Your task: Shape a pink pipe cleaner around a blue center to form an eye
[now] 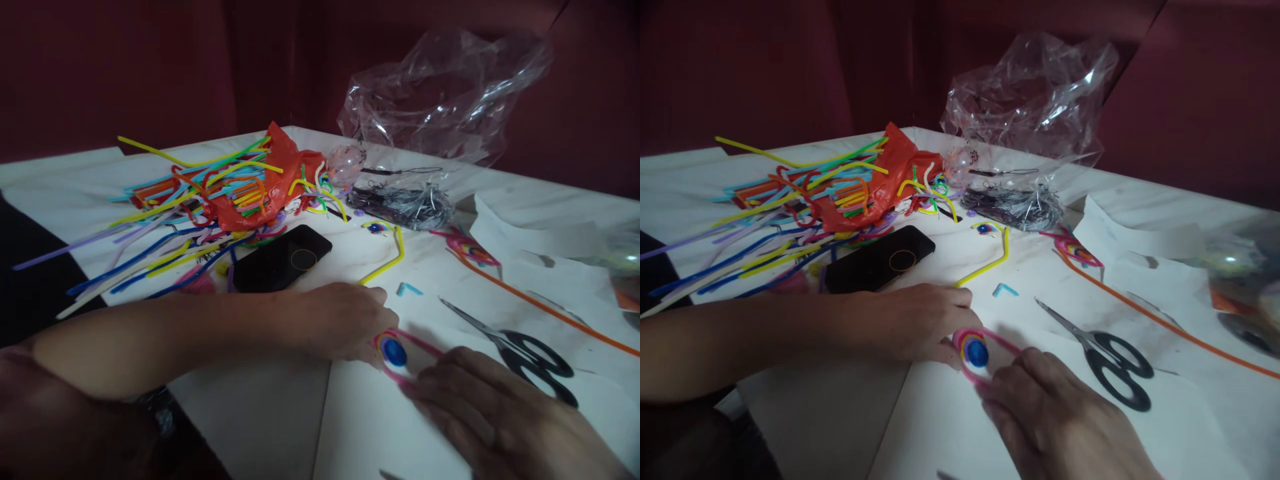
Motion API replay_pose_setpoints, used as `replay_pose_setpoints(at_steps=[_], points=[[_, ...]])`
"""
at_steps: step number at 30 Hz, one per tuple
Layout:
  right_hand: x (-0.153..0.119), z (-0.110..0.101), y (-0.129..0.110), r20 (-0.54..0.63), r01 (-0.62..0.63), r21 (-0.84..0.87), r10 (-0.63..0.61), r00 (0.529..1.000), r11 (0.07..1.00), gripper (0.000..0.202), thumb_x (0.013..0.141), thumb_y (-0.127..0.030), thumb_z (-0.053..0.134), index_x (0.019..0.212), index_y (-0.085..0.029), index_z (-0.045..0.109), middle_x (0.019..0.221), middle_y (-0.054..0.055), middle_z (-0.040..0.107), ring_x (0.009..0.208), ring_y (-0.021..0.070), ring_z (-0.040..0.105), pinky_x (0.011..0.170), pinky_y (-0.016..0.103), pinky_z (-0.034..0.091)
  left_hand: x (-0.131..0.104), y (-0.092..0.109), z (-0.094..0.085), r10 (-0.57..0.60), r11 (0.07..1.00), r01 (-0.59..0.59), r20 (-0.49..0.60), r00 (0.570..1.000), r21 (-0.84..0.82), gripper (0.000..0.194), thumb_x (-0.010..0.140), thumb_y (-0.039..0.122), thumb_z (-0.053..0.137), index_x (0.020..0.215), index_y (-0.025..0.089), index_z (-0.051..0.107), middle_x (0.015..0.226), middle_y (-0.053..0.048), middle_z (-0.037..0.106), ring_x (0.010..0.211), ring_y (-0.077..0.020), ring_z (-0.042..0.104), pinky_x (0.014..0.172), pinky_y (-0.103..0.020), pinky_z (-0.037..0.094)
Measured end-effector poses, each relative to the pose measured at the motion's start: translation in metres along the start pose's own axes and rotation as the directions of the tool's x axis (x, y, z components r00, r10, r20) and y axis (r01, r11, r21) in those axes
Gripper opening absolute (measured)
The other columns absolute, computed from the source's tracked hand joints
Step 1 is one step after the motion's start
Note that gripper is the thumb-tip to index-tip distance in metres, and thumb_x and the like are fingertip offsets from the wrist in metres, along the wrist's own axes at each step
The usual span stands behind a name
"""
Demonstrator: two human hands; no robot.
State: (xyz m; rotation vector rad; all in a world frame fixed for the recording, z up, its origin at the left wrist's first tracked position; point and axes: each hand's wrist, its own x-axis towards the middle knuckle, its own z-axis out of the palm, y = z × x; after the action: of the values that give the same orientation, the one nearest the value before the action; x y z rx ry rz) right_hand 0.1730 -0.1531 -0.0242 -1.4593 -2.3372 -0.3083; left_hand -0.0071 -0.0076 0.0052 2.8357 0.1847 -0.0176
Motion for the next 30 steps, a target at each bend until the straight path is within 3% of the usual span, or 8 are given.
replay_pose_setpoints(at_steps=[4,8,11,20,24,30], points=[[0.012,0.003,0.002,-0.018,0.043,0.057,-0.042,0.999,0.997,0.033,0.096,-0.021,0.031,0.097,-0.023,0.064,0.103,0.002,0.062,0.092,0.0151,0.062,0.067,0.021,0.057,0.000,-0.001,0.000,-0.002,1.000,0.003,0.002,1.000,-0.004,0.028,0.088,0.041,0.055,0.094,0.014,0.059,0.089,-0.005,0.055,0.080,-0.0166,0.056,0.068,-0.025,0.041],[0.019,0.000,0.002,-0.013,0.097,-0.042,-0.097,0.995,0.994,0.036,0.095,-0.019,0.029,0.092,-0.018,0.066,0.105,0.005,0.062,0.095,0.0185,0.061,0.068,0.026,0.057,0.000,0.001,0.001,-0.034,0.999,0.033,0.014,0.999,0.042,0.030,0.088,0.043,0.054,0.094,0.015,0.057,0.089,-0.006,0.056,0.078,-0.0171,0.056,0.063,-0.026,0.040],[0.022,-0.002,0.003,-0.012,0.128,-0.091,-0.130,0.991,0.988,0.039,0.094,-0.018,0.028,0.093,-0.015,0.066,0.102,0.007,0.062,0.090,0.0187,0.062,0.065,0.026,0.058,-0.001,0.005,0.003,-0.043,0.994,0.047,-0.041,0.998,0.095,0.031,0.086,0.047,0.055,0.091,0.016,0.056,0.088,-0.005,0.056,0.074,-0.0166,0.056,0.058,-0.026,0.039],[0.020,-0.004,0.013,-0.006,0.103,-0.097,-0.104,0.995,0.990,0.040,0.095,-0.020,0.027,0.092,-0.017,0.066,0.087,0.004,0.063,0.070,0.0169,0.063,0.050,0.026,0.055,-0.002,0.016,0.004,-0.126,0.985,0.138,-0.118,0.985,0.101,0.032,0.079,0.049,0.064,0.085,0.018,0.057,0.083,-0.002,0.057,0.070,-0.0170,0.055,0.053,-0.027,0.036],[0.021,-0.005,0.014,0.006,0.120,-0.054,-0.120,0.993,0.991,0.039,0.096,-0.019,0.026,0.085,-0.018,0.063,0.089,0.004,0.062,0.069,0.0153,0.062,0.051,0.024,0.054,-0.002,0.018,0.002,-0.133,0.985,0.142,-0.087,0.987,0.099,0.034,0.079,0.050,0.064,0.083,0.017,0.057,0.082,-0.003,0.058,0.070,-0.0171,0.056,0.055,-0.027,0.037],[0.020,-0.001,0.013,-0.006,0.122,-0.045,-0.122,0.992,0.992,0.035,0.098,-0.019,0.026,0.103,-0.017,0.060,0.096,0.004,0.061,0.078,0.0158,0.062,0.056,0.025,0.054,-0.004,0.017,-0.005,-0.142,0.980,0.147,-0.040,0.989,0.137,0.034,0.084,0.049,0.057,0.080,0.015,0.060,0.078,-0.003,0.059,0.069,-0.0177,0.058,0.054,-0.027,0.038]])
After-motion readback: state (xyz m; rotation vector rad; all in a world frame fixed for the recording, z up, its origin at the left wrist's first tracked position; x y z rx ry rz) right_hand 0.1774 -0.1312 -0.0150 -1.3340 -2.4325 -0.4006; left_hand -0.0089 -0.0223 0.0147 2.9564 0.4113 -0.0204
